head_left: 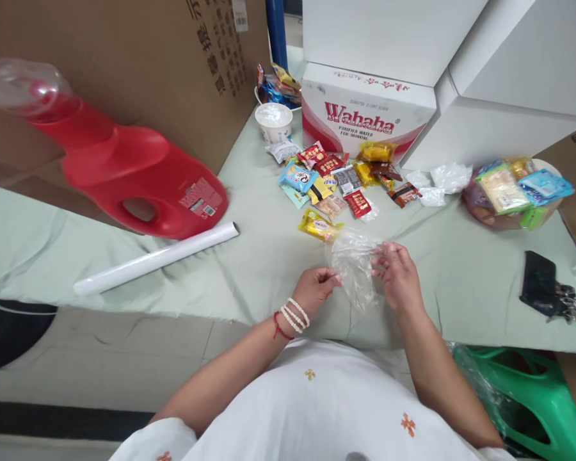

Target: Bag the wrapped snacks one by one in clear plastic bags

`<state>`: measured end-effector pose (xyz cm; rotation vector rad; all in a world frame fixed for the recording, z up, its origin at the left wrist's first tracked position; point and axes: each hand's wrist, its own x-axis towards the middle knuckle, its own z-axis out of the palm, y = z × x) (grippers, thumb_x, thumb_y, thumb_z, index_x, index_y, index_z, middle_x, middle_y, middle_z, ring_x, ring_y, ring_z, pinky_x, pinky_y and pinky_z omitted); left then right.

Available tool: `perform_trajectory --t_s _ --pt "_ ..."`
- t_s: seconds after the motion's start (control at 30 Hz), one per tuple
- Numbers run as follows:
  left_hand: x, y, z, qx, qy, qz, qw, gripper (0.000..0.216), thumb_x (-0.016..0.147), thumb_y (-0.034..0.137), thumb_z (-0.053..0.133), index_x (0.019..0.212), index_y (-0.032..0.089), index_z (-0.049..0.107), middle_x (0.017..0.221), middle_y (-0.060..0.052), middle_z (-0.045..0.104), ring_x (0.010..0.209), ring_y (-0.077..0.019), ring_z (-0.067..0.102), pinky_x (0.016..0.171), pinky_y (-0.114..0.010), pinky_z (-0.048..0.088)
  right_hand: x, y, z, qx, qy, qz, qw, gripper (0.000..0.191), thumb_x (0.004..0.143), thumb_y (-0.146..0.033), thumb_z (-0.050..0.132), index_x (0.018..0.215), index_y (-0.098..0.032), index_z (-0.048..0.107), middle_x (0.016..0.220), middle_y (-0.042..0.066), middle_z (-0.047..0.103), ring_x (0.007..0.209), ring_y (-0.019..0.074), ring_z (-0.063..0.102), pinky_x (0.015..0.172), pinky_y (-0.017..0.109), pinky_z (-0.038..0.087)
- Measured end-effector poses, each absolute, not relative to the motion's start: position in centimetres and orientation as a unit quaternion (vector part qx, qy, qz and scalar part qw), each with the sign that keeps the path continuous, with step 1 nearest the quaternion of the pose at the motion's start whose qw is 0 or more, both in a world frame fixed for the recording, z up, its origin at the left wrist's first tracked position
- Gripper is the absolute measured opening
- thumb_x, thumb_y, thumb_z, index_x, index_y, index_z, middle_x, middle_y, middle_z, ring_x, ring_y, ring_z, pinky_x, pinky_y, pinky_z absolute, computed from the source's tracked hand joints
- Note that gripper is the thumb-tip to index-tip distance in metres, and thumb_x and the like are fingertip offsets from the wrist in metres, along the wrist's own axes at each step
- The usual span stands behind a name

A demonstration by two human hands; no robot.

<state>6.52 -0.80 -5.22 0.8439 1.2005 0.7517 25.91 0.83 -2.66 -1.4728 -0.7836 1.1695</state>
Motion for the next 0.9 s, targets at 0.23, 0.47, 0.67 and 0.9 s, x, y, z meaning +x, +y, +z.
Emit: perform_trajectory --t_s 0.23,0.47,0.67,0.9 --pt "5.8 0.0 -4.8 0.316 0.496 0.354 0.727 0.049 0.066 0.060 0.081 0.076 0.015 0.062 0.072 0.000 0.066 0.047 -0.0043 0.040 0.045 -0.021 0.026 27.9 -2.9 -4.4 -0.680 -0.442 0.458 0.364 0.061 0.072 -0.053 0.082 0.120 -0.019 0.066 0.090 0.004 0.071 0.076 0.0190 0.062 0.072 0.034 0.052" --pt "3.8 1.5 -4.5 0.350 0.442 0.253 0.787 0.046 0.062 0.051 0.087 0.074 0.014 0.064 0.071 -0.002 0.067 0.049 -0.0039 0.041 0.046 -0.019 0.027 32.2 -2.1 -1.3 -0.640 -0.331 0.597 0.352 0.047 0.063 -0.053 0.089 0.090 -0.018 0.073 0.063 -0.002 0.058 0.049 0.0091 0.042 0.044 0.023 0.029" --pt "4.2 1.3 -4.3 0.324 0.413 0.300 0.796 0.043 0.062 0.042 0.090 0.081 0.016 0.061 0.075 0.002 0.064 0.054 -0.0043 0.051 0.045 -0.016 0.033 31.1 -1.4 -1.0 -0.633 -0.293 0.612 0.373 0.045 0.061 -0.054 0.091 0.080 -0.019 0.068 0.061 -0.005 0.055 0.048 0.0072 0.039 0.044 0.022 0.026" --pt "4.5 1.1 -4.4 0.260 0.422 0.317 0.809 0.053 0.069 0.052 0.083 0.094 0.023 0.046 0.077 0.003 0.069 0.038 -0.0045 0.049 0.034 -0.015 0.018 29.5 -1.1 -1.2 -0.639 -0.277 0.604 0.386 0.049 0.060 -0.057 0.090 0.079 -0.019 0.064 0.059 -0.005 0.052 0.048 0.0082 0.037 0.044 0.022 0.025"
